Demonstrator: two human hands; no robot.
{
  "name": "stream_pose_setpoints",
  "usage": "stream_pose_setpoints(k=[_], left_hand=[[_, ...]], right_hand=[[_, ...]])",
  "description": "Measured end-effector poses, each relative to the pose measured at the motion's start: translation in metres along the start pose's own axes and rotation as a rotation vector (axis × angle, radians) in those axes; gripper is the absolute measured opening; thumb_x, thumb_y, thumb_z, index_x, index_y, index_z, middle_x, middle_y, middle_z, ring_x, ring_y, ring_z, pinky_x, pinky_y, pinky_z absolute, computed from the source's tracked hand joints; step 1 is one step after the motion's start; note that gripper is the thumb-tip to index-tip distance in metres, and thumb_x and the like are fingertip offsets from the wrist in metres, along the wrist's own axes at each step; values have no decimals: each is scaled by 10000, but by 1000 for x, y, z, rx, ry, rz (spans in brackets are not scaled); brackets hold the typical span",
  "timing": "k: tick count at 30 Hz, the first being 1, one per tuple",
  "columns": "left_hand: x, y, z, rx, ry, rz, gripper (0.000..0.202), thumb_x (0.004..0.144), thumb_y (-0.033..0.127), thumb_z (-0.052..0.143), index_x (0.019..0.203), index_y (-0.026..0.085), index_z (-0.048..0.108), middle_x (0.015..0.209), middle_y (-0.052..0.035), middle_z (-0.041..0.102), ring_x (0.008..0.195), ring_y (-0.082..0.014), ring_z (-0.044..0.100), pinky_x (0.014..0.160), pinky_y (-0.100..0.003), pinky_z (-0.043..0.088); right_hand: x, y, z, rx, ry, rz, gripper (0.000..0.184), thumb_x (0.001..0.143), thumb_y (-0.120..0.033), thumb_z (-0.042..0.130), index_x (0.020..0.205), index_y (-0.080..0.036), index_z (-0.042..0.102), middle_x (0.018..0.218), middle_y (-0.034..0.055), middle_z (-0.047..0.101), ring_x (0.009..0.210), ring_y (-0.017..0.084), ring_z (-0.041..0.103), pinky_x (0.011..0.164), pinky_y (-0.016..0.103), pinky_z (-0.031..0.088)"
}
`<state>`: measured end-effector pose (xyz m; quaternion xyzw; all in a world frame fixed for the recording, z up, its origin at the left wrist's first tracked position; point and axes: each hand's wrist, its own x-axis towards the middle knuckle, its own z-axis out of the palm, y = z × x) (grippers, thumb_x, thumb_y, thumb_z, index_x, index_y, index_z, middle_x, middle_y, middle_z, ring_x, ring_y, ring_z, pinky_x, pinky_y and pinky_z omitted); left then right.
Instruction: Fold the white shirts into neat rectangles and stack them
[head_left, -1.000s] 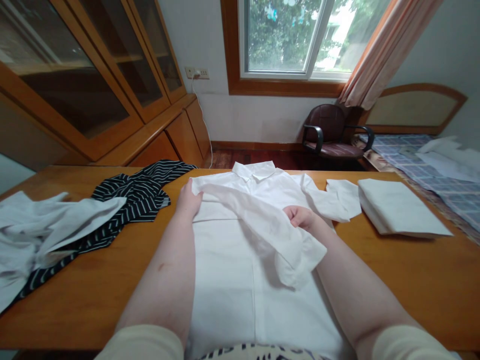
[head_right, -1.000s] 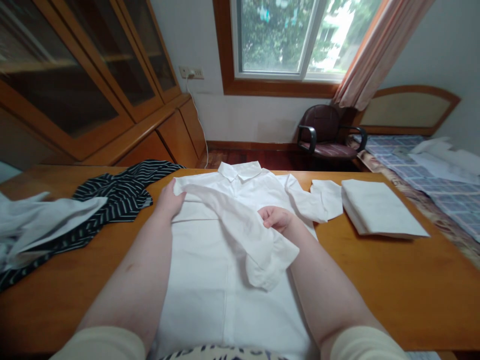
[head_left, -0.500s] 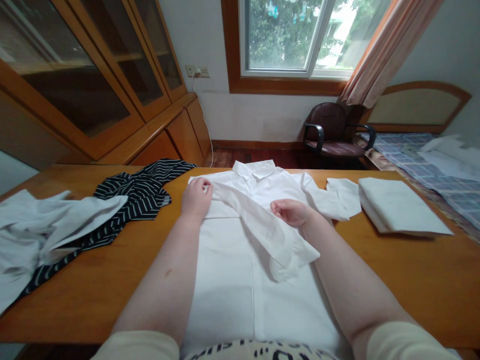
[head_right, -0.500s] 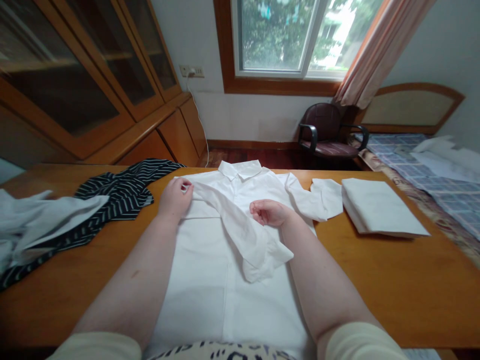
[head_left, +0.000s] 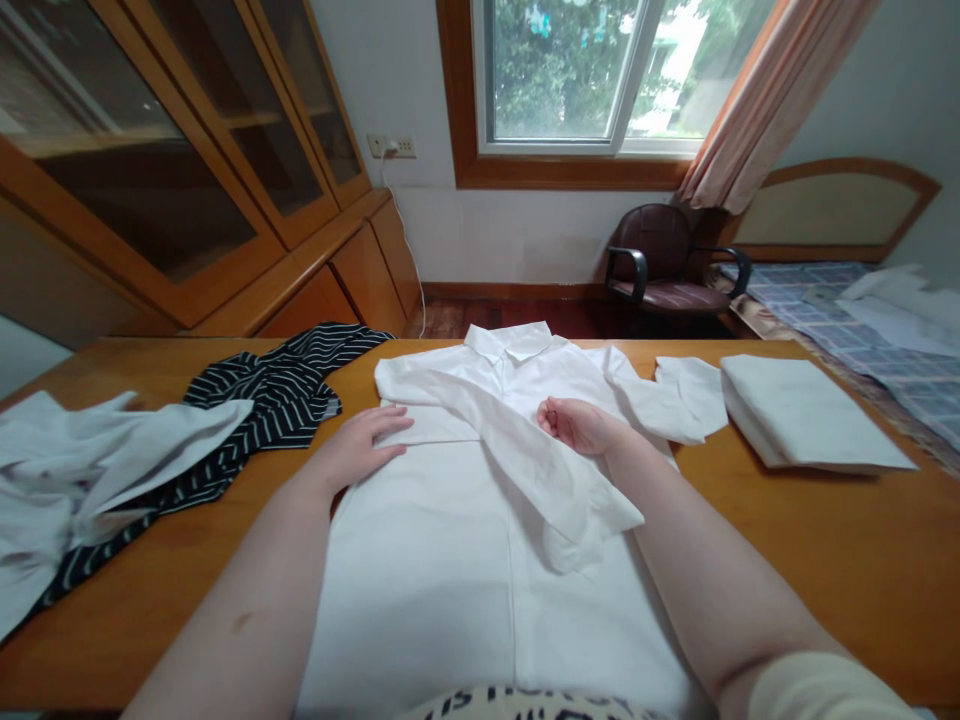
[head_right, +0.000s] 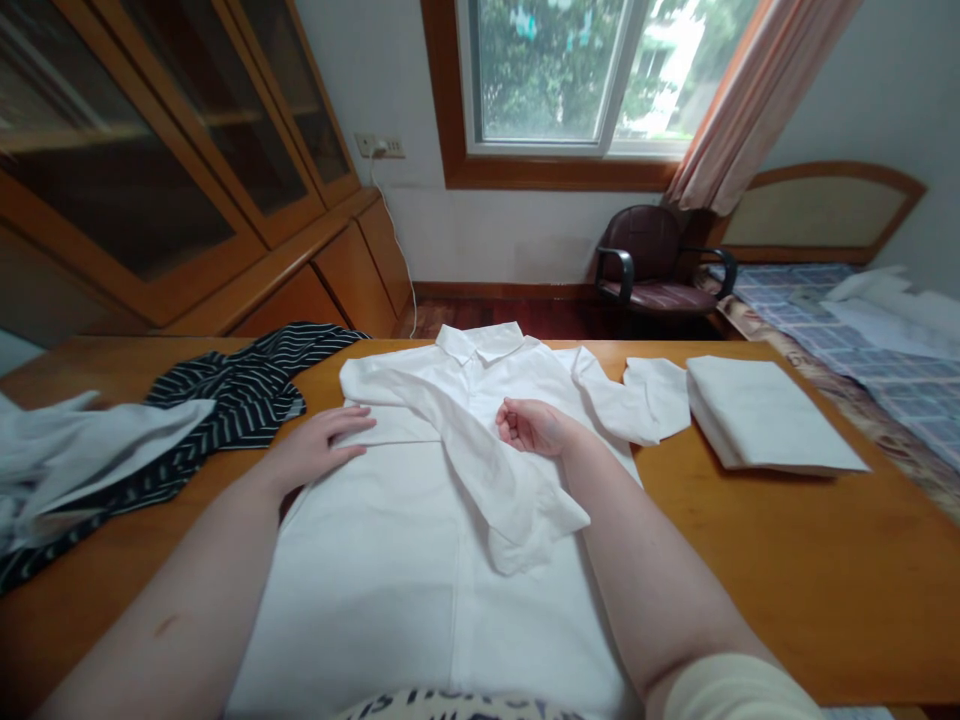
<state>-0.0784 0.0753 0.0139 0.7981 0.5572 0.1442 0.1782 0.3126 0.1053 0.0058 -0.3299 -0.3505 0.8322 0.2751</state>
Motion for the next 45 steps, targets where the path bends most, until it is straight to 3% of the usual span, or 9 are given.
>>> stream_pose_setpoints(k=[3, 9, 16, 22, 28, 32, 34, 40, 45], left_hand=[[2, 0, -7, 35, 12, 20, 261, 752, 358, 573, 948, 291, 730, 1064, -60, 691, 1048, -279, 583, 976, -384, 410], [-5, -4, -18, 43, 0, -37, 276, 640, 199, 506, 824, 267, 700, 932, -30, 691, 926, -258, 610, 843, -332, 464], [-11, -11, -33, 39, -91, -196, 222, 636, 272, 484, 736, 236, 679, 860, -20, 682, 839, -224, 614, 774, -296, 466], [-14, 0, -39, 12, -126, -332, 349, 737, 446, 504, 939, 252, 712, 1010, -13, 705, 951, -227, 622, 821, -284, 459], [35, -12, -55, 200, -68, -464, 287, 774, 385, 479, 864, 234, 707, 943, -32, 727, 854, -234, 651, 744, -286, 475], [79, -33, -53, 200, 194, -421, 373, 795, 243, 427, 1063, 222, 685, 1132, -43, 686, 1012, -224, 622, 891, -290, 453], [91, -45, -44, 180, 258, -352, 427, 791, 177, 387, 1099, 209, 681, 1210, -53, 647, 1088, -208, 587, 959, -287, 420], [97, -73, -25, 188, 178, -145, 376, 806, 254, 416, 1031, 222, 715, 1149, -51, 667, 1121, -205, 557, 1022, -301, 375], [97, -66, -29, 201, 230, -298, 344, 833, 280, 420, 1025, 241, 703, 1101, -65, 684, 1003, -243, 606, 882, -337, 451]], right_hand=[[-1, 0, -1, -52, -18, 0, 141, 791, -290, 588, 736, -161, 604, 662, 14, 608, 591, 102, 549, 559, 192, 445], [-3, -1, -3, -149, -83, 11, 127, 767, -273, 564, 750, -159, 617, 684, 20, 610, 599, 103, 548, 548, 191, 430], [-2, 1, -4, -122, -80, -13, 187, 792, -342, 596, 746, -161, 615, 659, 16, 606, 588, 106, 545, 580, 212, 442], [-3, 2, -3, -142, -82, -54, 219, 776, -378, 639, 753, -161, 625, 661, 18, 607, 587, 107, 527, 563, 214, 428], [-5, 2, 1, -192, -70, -62, 249, 794, -394, 616, 716, -157, 609, 653, 18, 592, 580, 106, 509, 558, 219, 412], [-7, 1, 2, -215, -80, -83, 256, 791, -396, 626, 716, -152, 605, 654, 15, 583, 572, 101, 492, 549, 217, 398], [-8, 1, 3, -222, -91, -79, 273, 794, -403, 628, 710, -145, 604, 658, 17, 580, 580, 98, 496, 554, 212, 396], [-3, 4, -2, -184, -122, -79, 261, 823, -402, 603, 758, -149, 603, 663, 18, 577, 588, 101, 488, 541, 209, 382], [-1, 5, -4, -163, -116, -72, 263, 836, -408, 589, 785, -150, 607, 673, 18, 574, 601, 104, 490, 552, 212, 389]])
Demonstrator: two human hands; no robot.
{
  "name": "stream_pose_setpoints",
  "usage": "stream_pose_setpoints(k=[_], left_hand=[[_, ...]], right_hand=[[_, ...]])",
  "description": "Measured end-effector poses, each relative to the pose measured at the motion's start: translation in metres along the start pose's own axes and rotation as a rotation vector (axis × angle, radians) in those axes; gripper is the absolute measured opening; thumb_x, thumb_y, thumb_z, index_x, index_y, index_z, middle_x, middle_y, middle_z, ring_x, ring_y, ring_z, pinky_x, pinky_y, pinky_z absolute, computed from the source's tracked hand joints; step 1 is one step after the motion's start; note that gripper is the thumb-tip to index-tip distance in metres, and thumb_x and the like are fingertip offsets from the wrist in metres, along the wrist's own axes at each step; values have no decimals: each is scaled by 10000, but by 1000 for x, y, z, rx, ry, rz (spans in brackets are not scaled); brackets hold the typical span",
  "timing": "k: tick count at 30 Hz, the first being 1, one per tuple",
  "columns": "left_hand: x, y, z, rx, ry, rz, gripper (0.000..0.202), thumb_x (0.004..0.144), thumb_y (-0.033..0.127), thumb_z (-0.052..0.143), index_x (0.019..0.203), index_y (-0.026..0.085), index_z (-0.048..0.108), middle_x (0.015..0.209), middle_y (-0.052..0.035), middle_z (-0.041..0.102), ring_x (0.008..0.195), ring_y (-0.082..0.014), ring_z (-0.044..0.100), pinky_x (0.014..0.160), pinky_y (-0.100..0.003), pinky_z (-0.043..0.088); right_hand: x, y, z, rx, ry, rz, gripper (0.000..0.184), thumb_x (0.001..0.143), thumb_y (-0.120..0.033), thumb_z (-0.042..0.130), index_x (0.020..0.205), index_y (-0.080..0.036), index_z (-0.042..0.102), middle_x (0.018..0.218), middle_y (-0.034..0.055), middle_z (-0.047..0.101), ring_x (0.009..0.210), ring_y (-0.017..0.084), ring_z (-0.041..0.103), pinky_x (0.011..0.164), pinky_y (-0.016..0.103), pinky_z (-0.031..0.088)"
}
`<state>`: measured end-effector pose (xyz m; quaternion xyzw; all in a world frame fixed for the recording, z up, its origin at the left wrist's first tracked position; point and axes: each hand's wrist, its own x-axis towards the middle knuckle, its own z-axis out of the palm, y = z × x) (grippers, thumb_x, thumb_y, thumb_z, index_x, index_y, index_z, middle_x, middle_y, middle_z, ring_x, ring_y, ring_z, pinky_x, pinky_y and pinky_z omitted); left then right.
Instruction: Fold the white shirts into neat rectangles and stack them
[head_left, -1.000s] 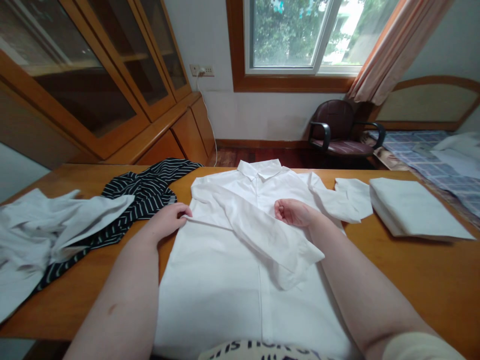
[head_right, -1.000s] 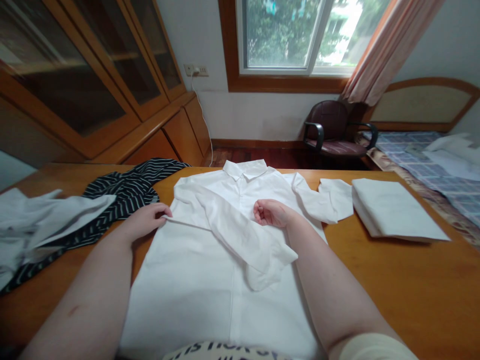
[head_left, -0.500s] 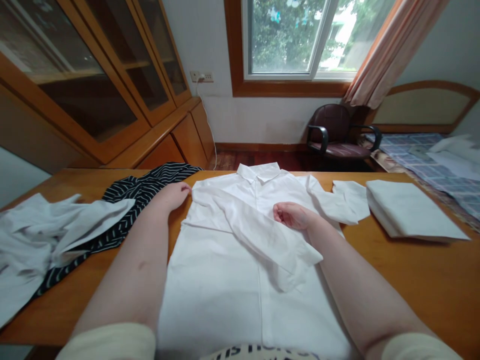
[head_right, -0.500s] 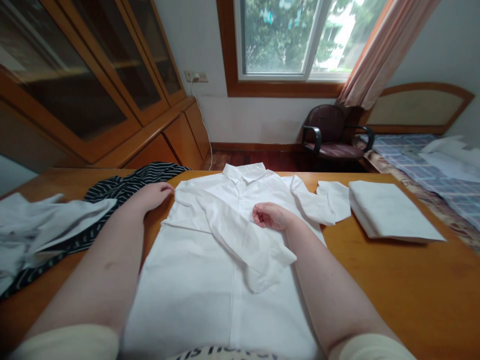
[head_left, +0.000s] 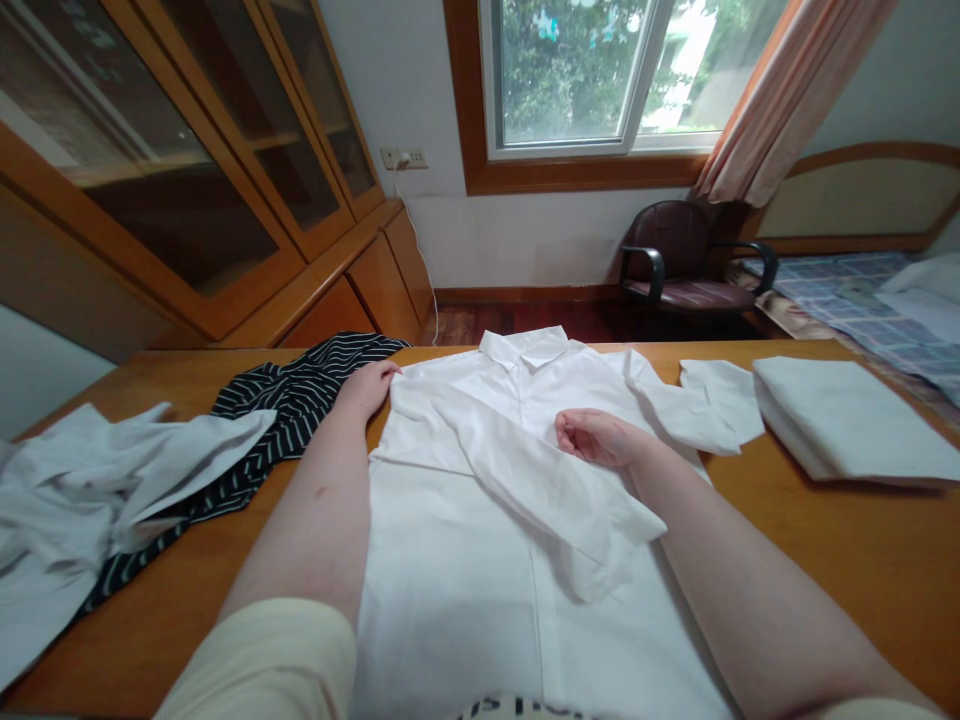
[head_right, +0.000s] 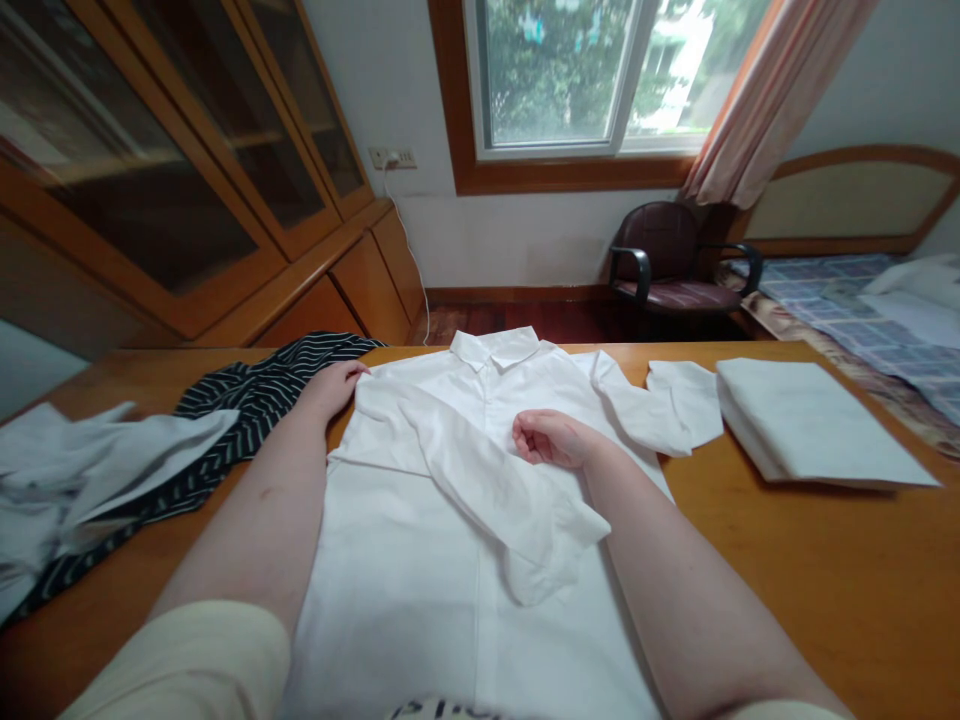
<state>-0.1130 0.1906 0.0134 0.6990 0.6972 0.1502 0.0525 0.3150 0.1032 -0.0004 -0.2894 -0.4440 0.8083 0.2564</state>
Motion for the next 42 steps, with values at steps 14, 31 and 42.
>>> stream_pose_setpoints(k=[14, 31, 42], left_hand=[[-2, 19, -3, -185, -54, 219, 409, 859, 400, 396, 1072, 234, 704, 1183, -21, 666, 1124, -200, 566, 1012, -280, 373], [-5, 10, 0, 57, -206, 14, 686, 839, 536, 440, 1432, 194, 382, 1536, -104, 283, 1415, -277, 224, 1139, -447, 155], [-65, 52, -30, 61, -336, -284, 641, 806, 532, 486, 1264, 91, 565, 1311, -201, 560, 1194, -347, 536, 971, -412, 425]], right_hand=[[0, -3, 5, 39, 73, 27, 259, 780, -400, 647, 768, -142, 623, 680, 14, 576, 596, 90, 495, 540, 190, 403], [-1, -5, 5, 83, 77, 50, 256, 772, -382, 679, 779, -132, 624, 668, 16, 585, 591, 80, 516, 532, 172, 418], [-1, -10, 12, 78, 97, 61, 230, 741, -347, 725, 769, -139, 630, 675, 4, 581, 601, 74, 521, 564, 168, 432]])
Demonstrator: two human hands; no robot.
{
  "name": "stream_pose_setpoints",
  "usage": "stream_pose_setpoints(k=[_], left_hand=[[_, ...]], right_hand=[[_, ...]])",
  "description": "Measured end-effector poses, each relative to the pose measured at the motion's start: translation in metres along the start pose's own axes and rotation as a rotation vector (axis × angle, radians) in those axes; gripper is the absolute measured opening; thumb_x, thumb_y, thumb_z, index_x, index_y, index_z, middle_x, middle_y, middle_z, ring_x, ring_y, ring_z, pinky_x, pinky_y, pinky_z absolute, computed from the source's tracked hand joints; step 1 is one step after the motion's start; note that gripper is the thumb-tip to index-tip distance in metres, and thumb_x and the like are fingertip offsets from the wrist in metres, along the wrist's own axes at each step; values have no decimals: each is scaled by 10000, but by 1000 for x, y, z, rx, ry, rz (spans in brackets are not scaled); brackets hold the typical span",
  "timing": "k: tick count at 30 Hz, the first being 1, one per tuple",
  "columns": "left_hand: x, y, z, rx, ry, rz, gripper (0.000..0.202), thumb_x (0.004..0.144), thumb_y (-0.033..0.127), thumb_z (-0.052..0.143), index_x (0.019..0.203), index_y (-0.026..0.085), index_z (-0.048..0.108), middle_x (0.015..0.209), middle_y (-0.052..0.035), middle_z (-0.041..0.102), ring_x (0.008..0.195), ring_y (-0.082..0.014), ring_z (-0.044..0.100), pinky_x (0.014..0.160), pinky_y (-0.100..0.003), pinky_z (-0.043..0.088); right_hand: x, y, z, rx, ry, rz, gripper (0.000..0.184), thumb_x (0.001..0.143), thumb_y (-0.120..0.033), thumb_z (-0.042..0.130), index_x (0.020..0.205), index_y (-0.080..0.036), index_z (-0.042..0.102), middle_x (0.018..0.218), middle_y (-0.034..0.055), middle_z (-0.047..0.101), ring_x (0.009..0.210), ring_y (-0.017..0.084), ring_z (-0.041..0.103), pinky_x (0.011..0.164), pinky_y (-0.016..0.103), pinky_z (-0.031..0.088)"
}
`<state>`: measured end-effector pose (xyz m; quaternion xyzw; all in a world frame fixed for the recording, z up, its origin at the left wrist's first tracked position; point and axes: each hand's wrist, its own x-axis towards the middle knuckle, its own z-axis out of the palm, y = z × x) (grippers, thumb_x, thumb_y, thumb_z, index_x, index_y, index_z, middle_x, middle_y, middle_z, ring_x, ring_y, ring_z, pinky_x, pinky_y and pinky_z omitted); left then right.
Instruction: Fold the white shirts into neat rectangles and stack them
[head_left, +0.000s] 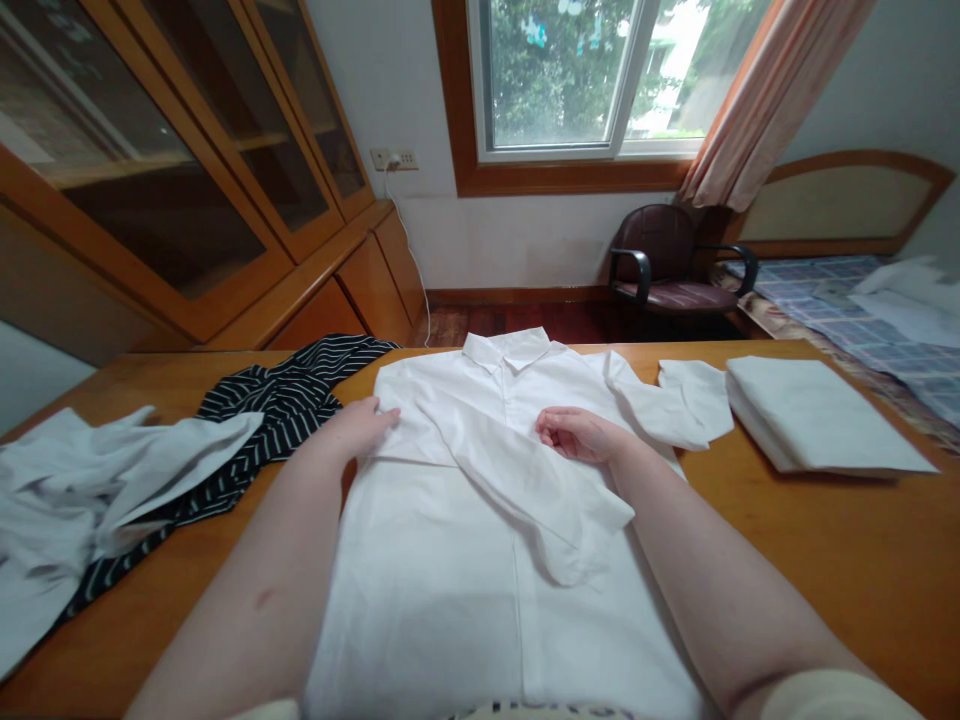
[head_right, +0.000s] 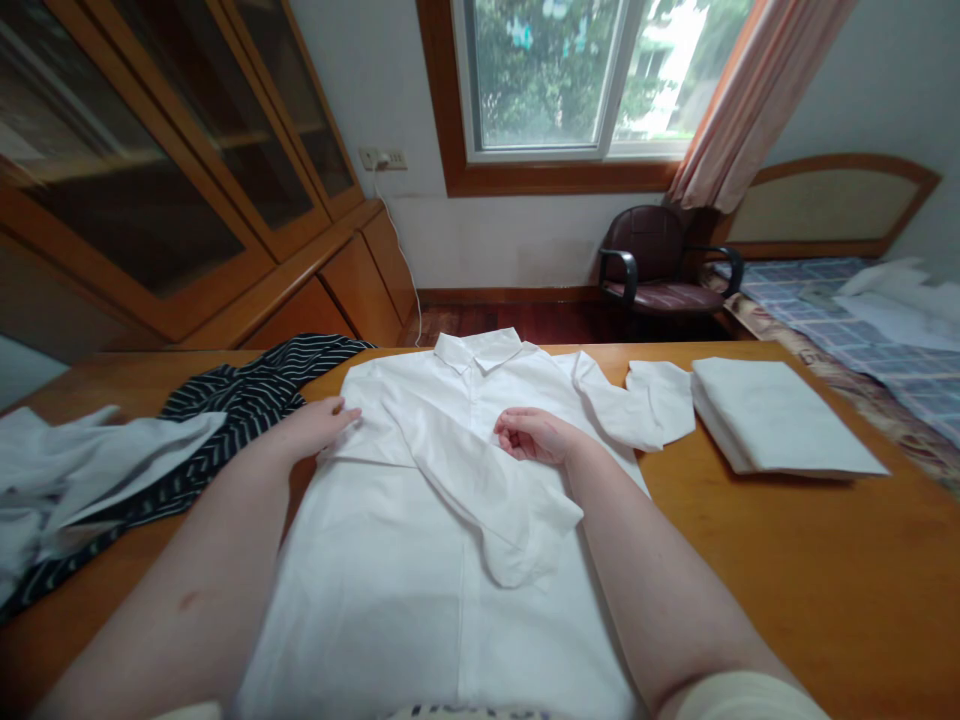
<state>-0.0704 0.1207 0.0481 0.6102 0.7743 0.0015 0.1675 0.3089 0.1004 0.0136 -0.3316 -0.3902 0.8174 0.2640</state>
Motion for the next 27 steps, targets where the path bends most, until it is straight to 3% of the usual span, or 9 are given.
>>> stream_pose_setpoints(k=[4, 7, 11, 16, 22, 27], left_hand=[[-29, 9, 47, 42, 101, 74, 768, 869, 536, 370, 1449, 38, 300, 1508, -237, 256, 1390, -324, 274, 1079, -441, 308], [-34, 8, 63, 88, 169, 119, 789, 876, 539, 351, 1485, 58, 206, 1533, -223, 197, 1425, -315, 168, 1122, -482, 208], [-27, 6, 61, 105, 200, 129, 823, 860, 581, 346, 1500, 96, 168, 1523, -214, 249, 1424, -314, 181, 1132, -504, 165], [-17, 5, 55, -14, 225, 128, 712, 919, 496, 218, 1504, 98, 134, 1526, -193, 257, 1418, -298, 213, 1131, -528, 155], [-13, 4, 59, -16, 264, 96, 794, 889, 492, 357, 1506, 90, 62, 1526, -203, 247, 1412, -315, 222, 1133, -514, 173], [-12, 4, 61, -4, 261, 84, 801, 884, 508, 351, 1507, 90, 71, 1531, -182, 249, 1410, -310, 229, 1139, -485, 178]], right_hand=[[-1, 0, 2, -5, -10, -4, 201, 742, -319, 726, 778, -140, 643, 691, 6, 596, 622, 74, 533, 582, 166, 432], [-1, 1, 2, -12, -5, -14, 186, 739, -308, 726, 785, -145, 647, 689, 5, 604, 626, 80, 540, 586, 178, 434], [0, 1, 1, -31, -5, -10, 201, 745, -325, 718, 805, -146, 649, 701, 9, 612, 637, 86, 546, 603, 187, 438], [-3, -1, 5, -116, -32, -7, 265, 718, -376, 730, 820, -143, 656, 740, 14, 615, 654, 91, 549, 616, 202, 440], [-13, -6, 19, -411, -86, 212, 228, 658, -334, 750, 771, -164, 649, 650, -18, 601, 527, 94, 507, 510, 220, 399], [-23, -21, 27, -598, 27, 48, 270, 754, -441, 651, 734, -172, 651, 608, -22, 553, 538, 91, 443, 512, 223, 363]])
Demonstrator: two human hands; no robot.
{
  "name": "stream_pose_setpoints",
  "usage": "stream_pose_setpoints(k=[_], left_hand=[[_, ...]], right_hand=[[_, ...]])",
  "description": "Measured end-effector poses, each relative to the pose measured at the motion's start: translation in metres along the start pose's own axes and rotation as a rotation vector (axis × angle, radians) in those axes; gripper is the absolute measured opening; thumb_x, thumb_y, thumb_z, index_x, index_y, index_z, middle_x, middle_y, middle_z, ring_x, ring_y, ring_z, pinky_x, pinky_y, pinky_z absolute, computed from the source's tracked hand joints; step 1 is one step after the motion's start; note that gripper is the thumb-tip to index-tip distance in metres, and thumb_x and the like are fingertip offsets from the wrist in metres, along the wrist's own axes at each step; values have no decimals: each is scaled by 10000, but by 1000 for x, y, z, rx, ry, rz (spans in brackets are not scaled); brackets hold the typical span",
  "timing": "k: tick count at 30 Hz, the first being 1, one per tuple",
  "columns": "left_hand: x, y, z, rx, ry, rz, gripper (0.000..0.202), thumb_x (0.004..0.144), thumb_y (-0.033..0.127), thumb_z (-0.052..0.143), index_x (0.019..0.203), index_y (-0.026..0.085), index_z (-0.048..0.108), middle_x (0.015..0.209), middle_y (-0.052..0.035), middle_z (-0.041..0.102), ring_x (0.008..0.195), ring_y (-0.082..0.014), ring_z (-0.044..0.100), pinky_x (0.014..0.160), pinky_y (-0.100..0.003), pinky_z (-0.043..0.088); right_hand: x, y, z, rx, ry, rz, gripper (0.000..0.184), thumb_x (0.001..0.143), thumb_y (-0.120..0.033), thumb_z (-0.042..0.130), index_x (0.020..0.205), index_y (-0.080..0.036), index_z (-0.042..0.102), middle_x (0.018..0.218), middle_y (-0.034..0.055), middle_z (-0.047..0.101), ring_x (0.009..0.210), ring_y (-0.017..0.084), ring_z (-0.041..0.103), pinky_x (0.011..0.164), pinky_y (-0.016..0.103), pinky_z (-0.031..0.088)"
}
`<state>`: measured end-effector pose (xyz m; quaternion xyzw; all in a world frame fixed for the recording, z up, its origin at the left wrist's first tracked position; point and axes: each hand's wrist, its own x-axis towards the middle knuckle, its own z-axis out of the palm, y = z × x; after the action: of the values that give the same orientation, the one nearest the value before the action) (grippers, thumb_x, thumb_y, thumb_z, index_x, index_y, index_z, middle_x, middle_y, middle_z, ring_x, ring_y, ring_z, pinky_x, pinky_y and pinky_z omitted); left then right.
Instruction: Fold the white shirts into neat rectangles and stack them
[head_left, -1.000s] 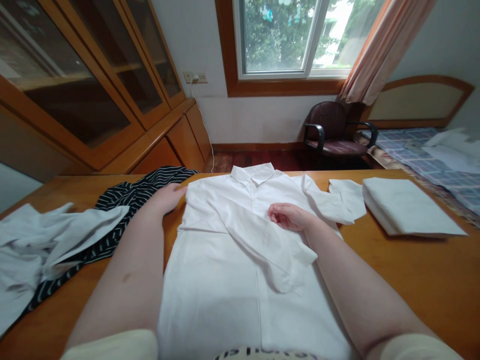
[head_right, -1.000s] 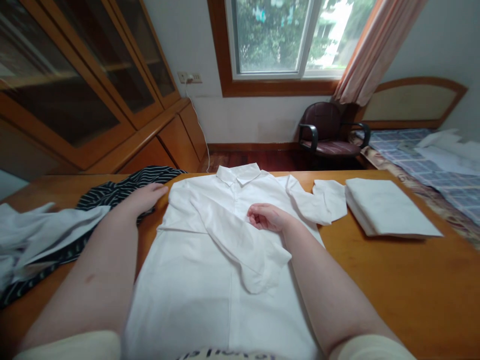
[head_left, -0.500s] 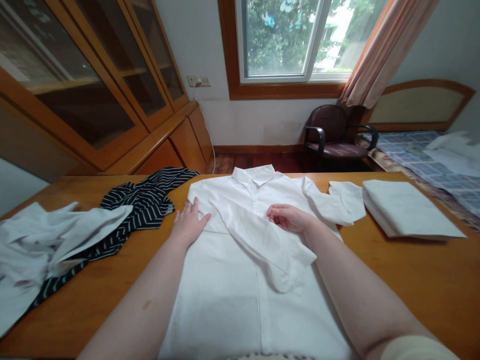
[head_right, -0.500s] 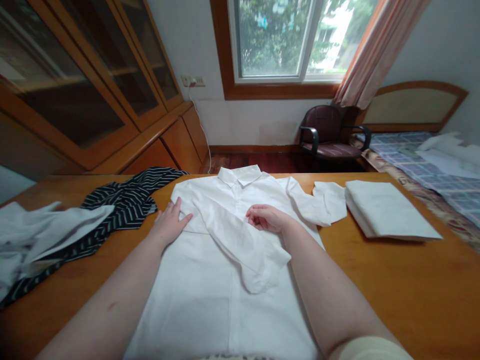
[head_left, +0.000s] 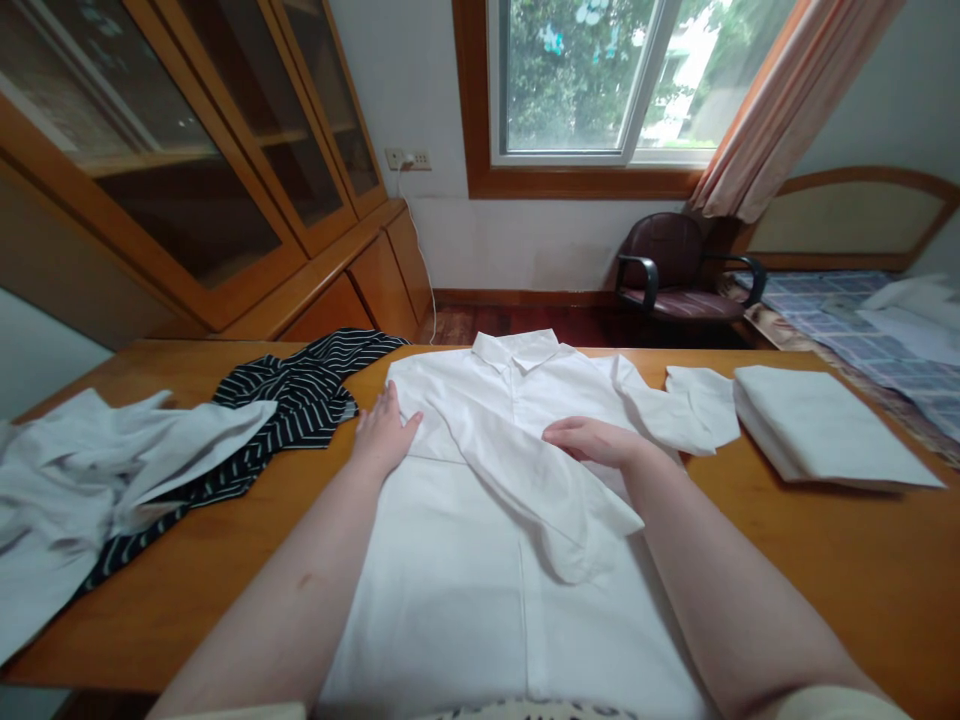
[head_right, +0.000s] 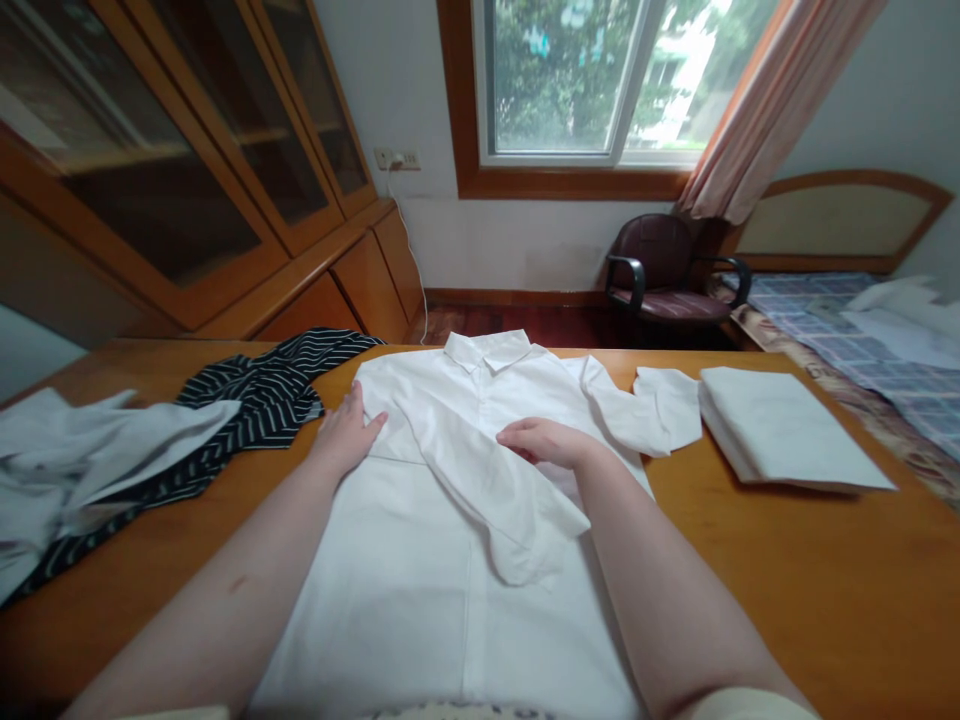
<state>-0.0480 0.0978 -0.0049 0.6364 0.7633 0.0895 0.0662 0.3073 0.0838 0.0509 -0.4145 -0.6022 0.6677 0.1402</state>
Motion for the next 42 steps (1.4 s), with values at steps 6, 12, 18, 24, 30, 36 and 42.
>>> stream_pose_setpoints(k=[6, 12, 18, 24, 30, 36, 42], left_hand=[[1, 0, 0, -10, 5, 7, 811, 880, 511, 358, 1505, 81, 73, 1534, -185, 237, 1408, -311, 237, 1132, -498, 188], [1, 0, 0, -15, -4, 3, 808, 881, 506, 361, 1505, 79, 73, 1533, -190, 235, 1411, -309, 229, 1133, -493, 187], [3, -4, 4, -30, 3, 19, 815, 881, 513, 362, 1506, 82, 66, 1544, -179, 205, 1420, -311, 197, 1137, -507, 167], [2, -2, 2, -25, 1, 11, 797, 893, 510, 323, 1503, 58, 79, 1542, -165, 219, 1424, -297, 190, 1140, -503, 166], [1, 0, -4, 25, -70, 21, 798, 884, 541, 306, 1501, 63, 139, 1557, -134, 181, 1434, -299, 144, 1149, -503, 135], [-2, -2, -7, 38, -128, 36, 824, 869, 546, 353, 1506, 79, 119, 1566, -128, 148, 1436, -318, 110, 1147, -510, 114], [-5, -10, -21, -39, -22, -9, 704, 851, 499, 437, 1418, 86, 374, 1432, -197, 432, 1306, -345, 406, 1051, -440, 328]], right_hand=[[-26, -22, -6, -336, -182, 125, 266, 663, -427, 747, 713, -181, 659, 625, -15, 577, 548, 102, 448, 523, 240, 352], [-46, 4, -9, -262, 41, 148, 350, 718, -500, 688, 623, -188, 561, 543, -26, 501, 474, 92, 407, 442, 236, 301], [-75, 28, 2, 218, 391, 254, 372, 694, -532, 705, 835, -201, 609, 634, -1, 588, 483, 118, 498, 439, 241, 394], [-103, 25, -1, 187, 427, 309, 377, 737, -559, 646, 854, -203, 610, 774, 31, 666, 666, 177, 613, 604, 276, 480], [-105, 39, -2, -377, 398, 385, 364, 743, -556, 604, 799, -199, 645, 858, 48, 697, 821, 231, 627, 697, 277, 462], [-95, 42, 5, -669, 372, 399, 303, 800, -471, 541, 797, -188, 651, 867, 80, 699, 787, 231, 619, 654, 284, 409], [-82, 31, 13, -780, 434, 455, 370, 843, -502, 482, 707, -190, 629, 663, 63, 652, 596, 181, 571, 524, 271, 307]])
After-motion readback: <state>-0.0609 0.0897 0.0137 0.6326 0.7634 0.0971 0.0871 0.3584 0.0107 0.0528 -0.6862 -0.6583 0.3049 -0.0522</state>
